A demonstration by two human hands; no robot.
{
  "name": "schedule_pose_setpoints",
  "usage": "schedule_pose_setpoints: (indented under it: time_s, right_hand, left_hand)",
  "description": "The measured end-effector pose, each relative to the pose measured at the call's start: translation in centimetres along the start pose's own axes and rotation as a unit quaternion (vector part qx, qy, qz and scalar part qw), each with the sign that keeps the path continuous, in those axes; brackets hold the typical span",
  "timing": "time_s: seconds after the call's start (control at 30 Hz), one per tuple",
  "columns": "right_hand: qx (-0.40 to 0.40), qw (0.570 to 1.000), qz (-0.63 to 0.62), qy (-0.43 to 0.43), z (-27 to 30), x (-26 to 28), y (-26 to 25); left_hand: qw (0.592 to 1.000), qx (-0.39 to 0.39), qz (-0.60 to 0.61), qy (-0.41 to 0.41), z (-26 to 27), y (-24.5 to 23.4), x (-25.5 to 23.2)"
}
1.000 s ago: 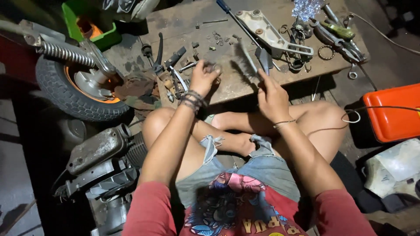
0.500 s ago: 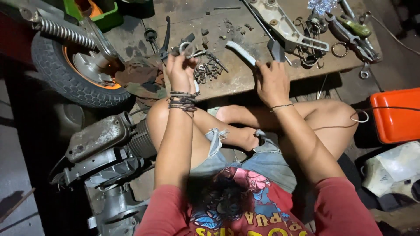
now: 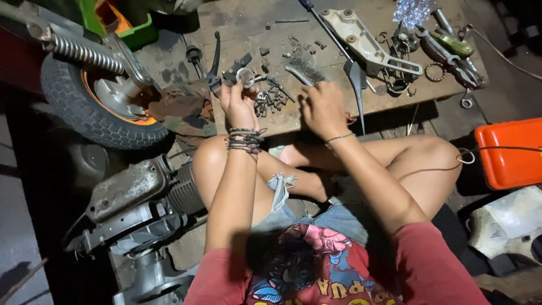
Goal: The person sits cross-legged on the floor and uses a wire brush to scrub a small metal ring held in their left hand. They repeatedly brush the ring against a wooden board and then inspect it by turning it over in their hands.
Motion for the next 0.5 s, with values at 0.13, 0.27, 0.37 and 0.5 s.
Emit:
schedule_pose_setpoints:
  time_s: [0.13, 0.27, 0.37, 0.5]
  right_hand:
    - [0.051, 0.999, 0.009, -0.006, -3.1, 2.5, 1.6]
    - [0.092, 0.995, 0.035, 0.014, -3.8, 1.7, 7.4]
    - [0.109, 0.992, 0.053, 0.018, -4.4, 1.5, 8.9]
    - [0.145, 0.988, 0.029, 0.040, -5.1, 1.8, 6.7]
  left_hand:
    - [0.999, 0.010, -0.038, 0.006, 0.3, 0.0, 0.3]
    - [0.995, 0.003, -0.099, 0.001, 0.2, -1.3, 1.0]
    - [0.993, 0.010, -0.116, -0.002, 0.1, -1.2, 1.3]
    - [0.988, 0.032, -0.152, -0.009, 0.3, -1.2, 2.5]
Point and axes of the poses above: each hand's wrist, its own z-axis away from the middle knuckle, its own y-axis out of the palm, x = y × z, the point moved 5 cm from there along -z, towards the middle knuckle, and after that the axes turned 9 degrees about z, right-handed, at the moved point
